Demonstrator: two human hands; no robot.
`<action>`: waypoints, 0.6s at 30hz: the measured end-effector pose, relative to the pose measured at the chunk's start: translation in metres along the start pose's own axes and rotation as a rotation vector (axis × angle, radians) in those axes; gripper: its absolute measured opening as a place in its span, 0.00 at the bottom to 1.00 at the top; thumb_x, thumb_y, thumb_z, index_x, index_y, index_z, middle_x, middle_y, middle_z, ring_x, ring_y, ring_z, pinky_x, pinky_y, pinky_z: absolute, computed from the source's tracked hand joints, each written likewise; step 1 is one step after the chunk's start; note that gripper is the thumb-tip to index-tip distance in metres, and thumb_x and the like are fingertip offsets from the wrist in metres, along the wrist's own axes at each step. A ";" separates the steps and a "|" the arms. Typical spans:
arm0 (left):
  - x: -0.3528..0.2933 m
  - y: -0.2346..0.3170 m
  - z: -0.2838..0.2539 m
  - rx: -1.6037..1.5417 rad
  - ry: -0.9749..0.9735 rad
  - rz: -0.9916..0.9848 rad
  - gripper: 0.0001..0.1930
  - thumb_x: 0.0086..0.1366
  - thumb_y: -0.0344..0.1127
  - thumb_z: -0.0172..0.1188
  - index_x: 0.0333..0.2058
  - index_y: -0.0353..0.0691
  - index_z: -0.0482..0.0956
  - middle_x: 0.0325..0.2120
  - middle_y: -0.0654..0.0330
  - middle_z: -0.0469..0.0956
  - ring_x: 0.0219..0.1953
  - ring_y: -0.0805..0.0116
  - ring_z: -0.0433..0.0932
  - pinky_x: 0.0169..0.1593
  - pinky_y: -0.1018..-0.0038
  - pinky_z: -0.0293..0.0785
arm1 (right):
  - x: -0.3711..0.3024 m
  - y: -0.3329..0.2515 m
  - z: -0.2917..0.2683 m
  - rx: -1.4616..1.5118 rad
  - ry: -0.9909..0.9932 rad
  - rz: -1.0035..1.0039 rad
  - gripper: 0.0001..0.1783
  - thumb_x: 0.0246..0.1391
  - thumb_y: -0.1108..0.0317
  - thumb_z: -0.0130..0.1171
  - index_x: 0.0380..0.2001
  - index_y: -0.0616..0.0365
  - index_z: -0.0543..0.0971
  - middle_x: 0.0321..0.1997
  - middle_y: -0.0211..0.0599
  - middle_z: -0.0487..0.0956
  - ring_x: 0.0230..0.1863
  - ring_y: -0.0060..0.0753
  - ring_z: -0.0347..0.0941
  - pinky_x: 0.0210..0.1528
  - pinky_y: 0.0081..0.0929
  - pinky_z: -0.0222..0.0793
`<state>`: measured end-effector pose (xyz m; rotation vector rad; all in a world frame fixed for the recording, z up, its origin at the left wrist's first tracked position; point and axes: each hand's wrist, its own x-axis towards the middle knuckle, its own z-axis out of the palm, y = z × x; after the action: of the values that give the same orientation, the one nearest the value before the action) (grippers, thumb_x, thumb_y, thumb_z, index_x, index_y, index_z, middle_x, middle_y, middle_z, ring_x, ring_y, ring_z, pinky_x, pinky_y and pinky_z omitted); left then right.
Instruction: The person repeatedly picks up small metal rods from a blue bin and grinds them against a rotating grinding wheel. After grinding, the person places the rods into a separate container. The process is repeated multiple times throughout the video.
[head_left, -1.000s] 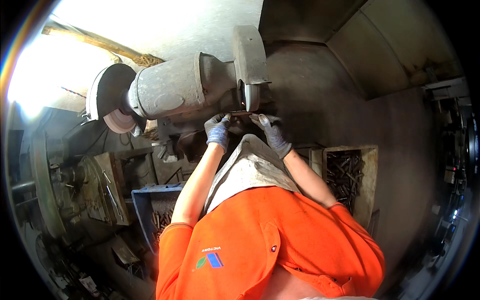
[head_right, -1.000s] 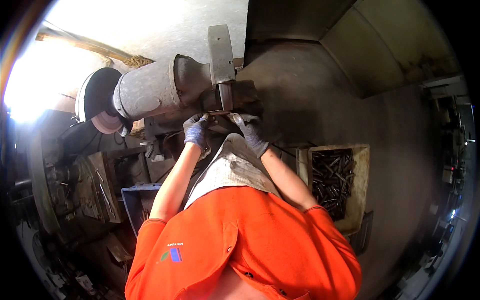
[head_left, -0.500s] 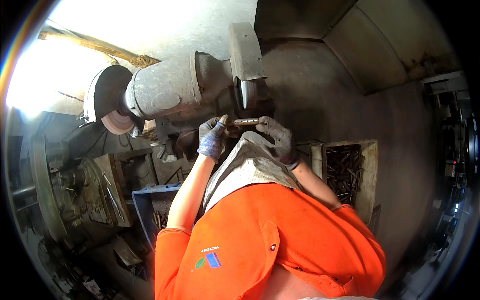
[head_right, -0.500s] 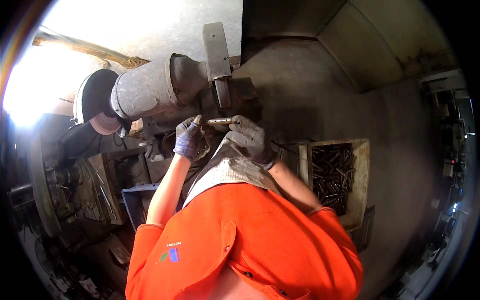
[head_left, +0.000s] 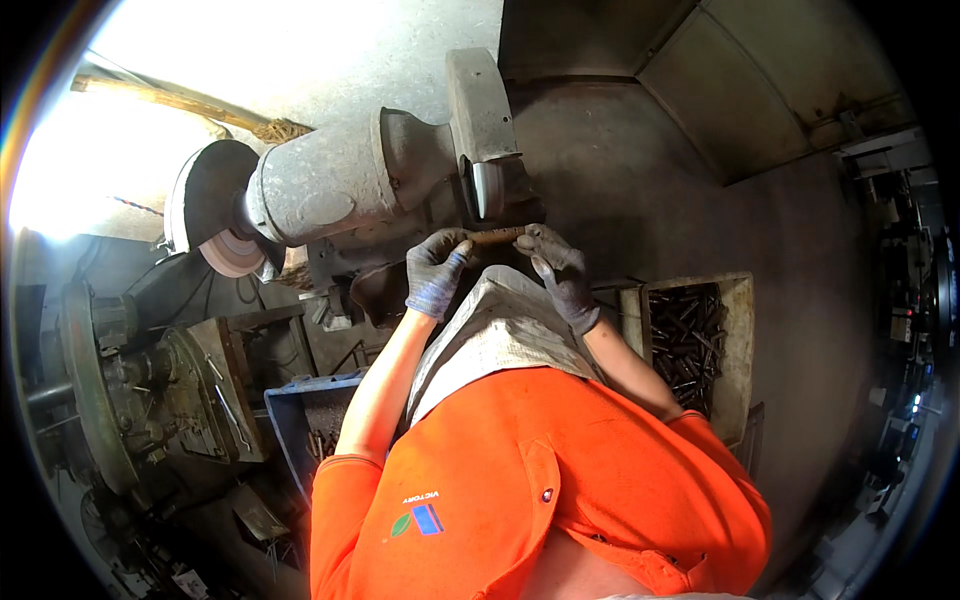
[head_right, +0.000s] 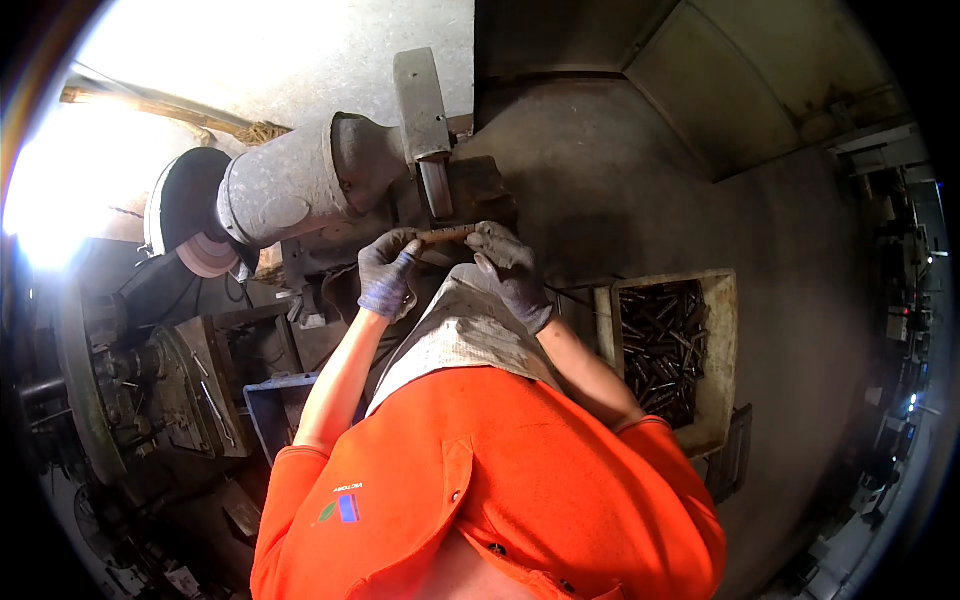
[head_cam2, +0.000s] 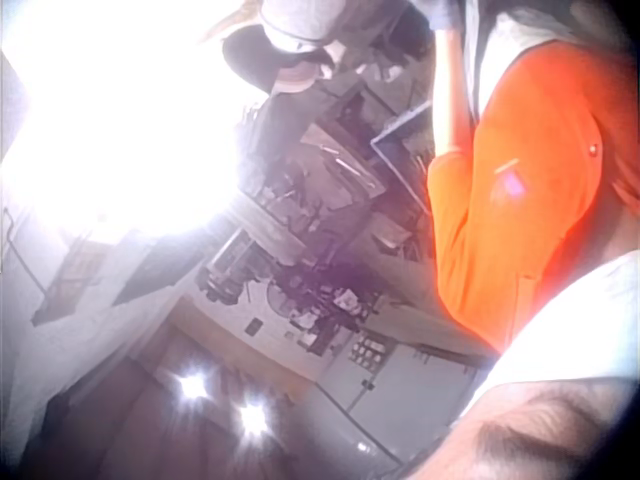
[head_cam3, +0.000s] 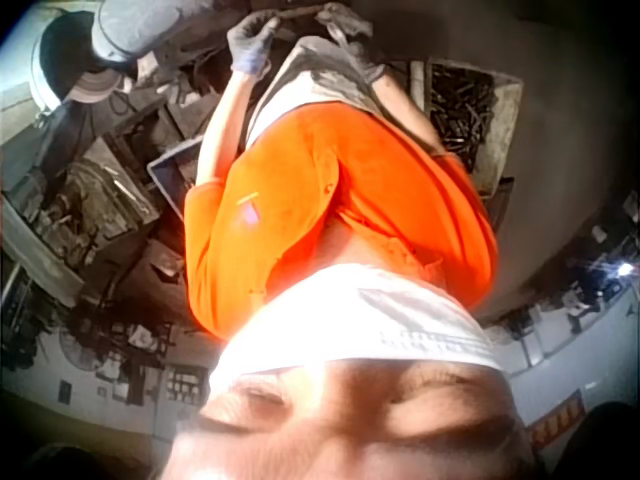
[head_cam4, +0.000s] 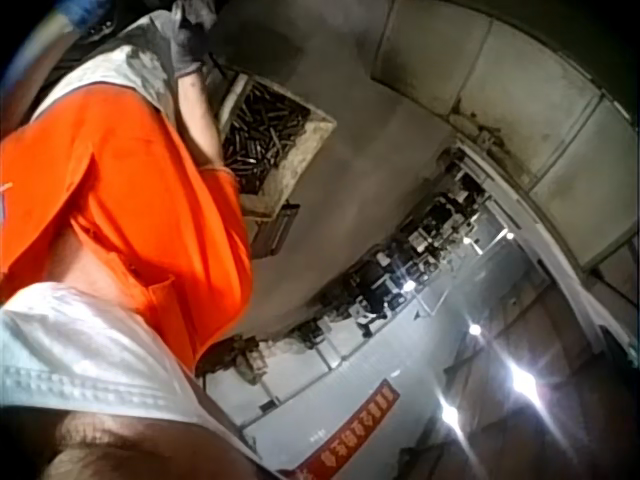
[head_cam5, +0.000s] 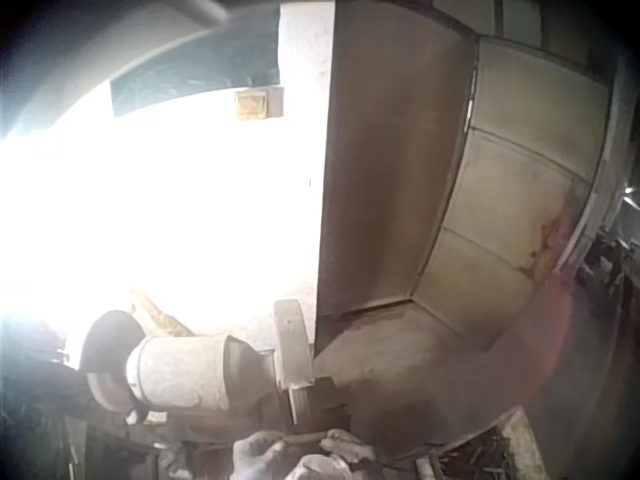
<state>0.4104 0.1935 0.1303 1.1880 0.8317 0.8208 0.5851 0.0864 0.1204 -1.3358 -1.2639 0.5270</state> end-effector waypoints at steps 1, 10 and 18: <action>0.002 -0.004 -0.001 -0.033 0.010 -0.046 0.07 0.58 0.24 0.57 0.35 0.29 0.77 0.26 0.60 0.78 0.27 0.78 0.74 0.33 0.82 0.72 | 0.001 0.002 0.000 0.043 -0.003 0.016 0.13 0.53 0.72 0.52 0.41 0.65 0.77 0.41 0.41 0.78 0.49 0.34 0.71 0.55 0.30 0.63; 0.019 -0.020 0.027 -0.224 0.114 -0.251 0.05 0.57 0.25 0.58 0.32 0.31 0.78 0.25 0.62 0.79 0.26 0.78 0.74 0.32 0.81 0.72 | 0.013 0.034 -0.002 0.305 0.154 0.166 0.07 0.51 0.72 0.57 0.33 0.62 0.80 0.35 0.35 0.80 0.37 0.27 0.74 0.44 0.24 0.68; 0.030 -0.040 0.022 -0.101 0.204 -0.213 0.04 0.56 0.26 0.60 0.29 0.32 0.80 0.22 0.67 0.77 0.23 0.82 0.68 0.27 0.82 0.65 | 0.014 0.039 0.000 0.265 0.080 0.395 0.11 0.55 0.66 0.55 0.34 0.63 0.80 0.34 0.33 0.80 0.36 0.22 0.73 0.43 0.23 0.69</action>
<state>0.4473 0.2033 0.0920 0.9184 1.0522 0.8072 0.6036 0.1088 0.0901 -1.3683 -0.8309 0.8757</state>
